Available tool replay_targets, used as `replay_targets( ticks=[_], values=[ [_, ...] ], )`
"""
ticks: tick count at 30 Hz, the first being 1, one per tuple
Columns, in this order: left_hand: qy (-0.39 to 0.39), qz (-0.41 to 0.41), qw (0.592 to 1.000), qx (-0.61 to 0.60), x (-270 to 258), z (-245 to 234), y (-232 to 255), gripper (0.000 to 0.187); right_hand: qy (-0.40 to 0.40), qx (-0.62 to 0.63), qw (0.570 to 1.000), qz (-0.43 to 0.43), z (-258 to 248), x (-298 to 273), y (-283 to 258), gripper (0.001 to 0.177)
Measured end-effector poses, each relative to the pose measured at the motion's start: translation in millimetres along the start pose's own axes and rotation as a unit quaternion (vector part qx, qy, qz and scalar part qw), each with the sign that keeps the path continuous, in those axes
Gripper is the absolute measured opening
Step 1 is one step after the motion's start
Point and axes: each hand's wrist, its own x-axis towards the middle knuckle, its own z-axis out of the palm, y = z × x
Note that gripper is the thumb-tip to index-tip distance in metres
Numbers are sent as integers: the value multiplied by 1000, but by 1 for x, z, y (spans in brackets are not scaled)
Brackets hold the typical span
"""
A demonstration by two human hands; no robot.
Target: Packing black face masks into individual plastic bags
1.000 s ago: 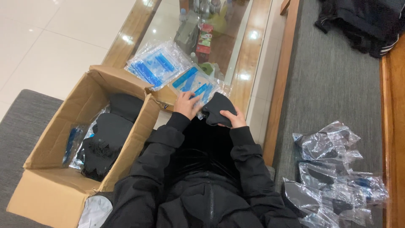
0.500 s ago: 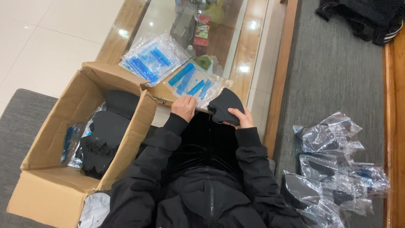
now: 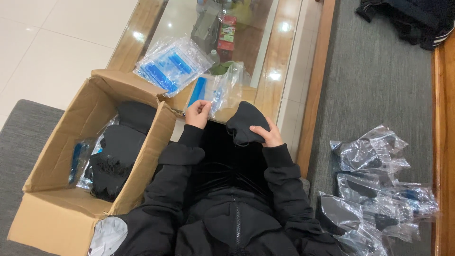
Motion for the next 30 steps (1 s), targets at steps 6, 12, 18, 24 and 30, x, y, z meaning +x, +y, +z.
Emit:
replay_targets(
  ticks=[6,12,18,24,30],
  values=[
    [-14,11,998,-55,-8,-7,7,9,-77,116,990,-26,26,-17,-17,51],
    [-10,33,999,11,-29,-9,32,6,-31,154,987,35,56,-16,-28,37],
    [39,-17,997,-69,-14,-17,21,6,32,166,984,52,46,-15,-25,42],
    [38,-61,966,-247,-15,-21,37,9,-27,111,993,28,23,-6,-11,41],
    [23,9,993,-116,-29,-13,33,8,-143,-45,988,-40,27,1,-7,56]
  ],
)
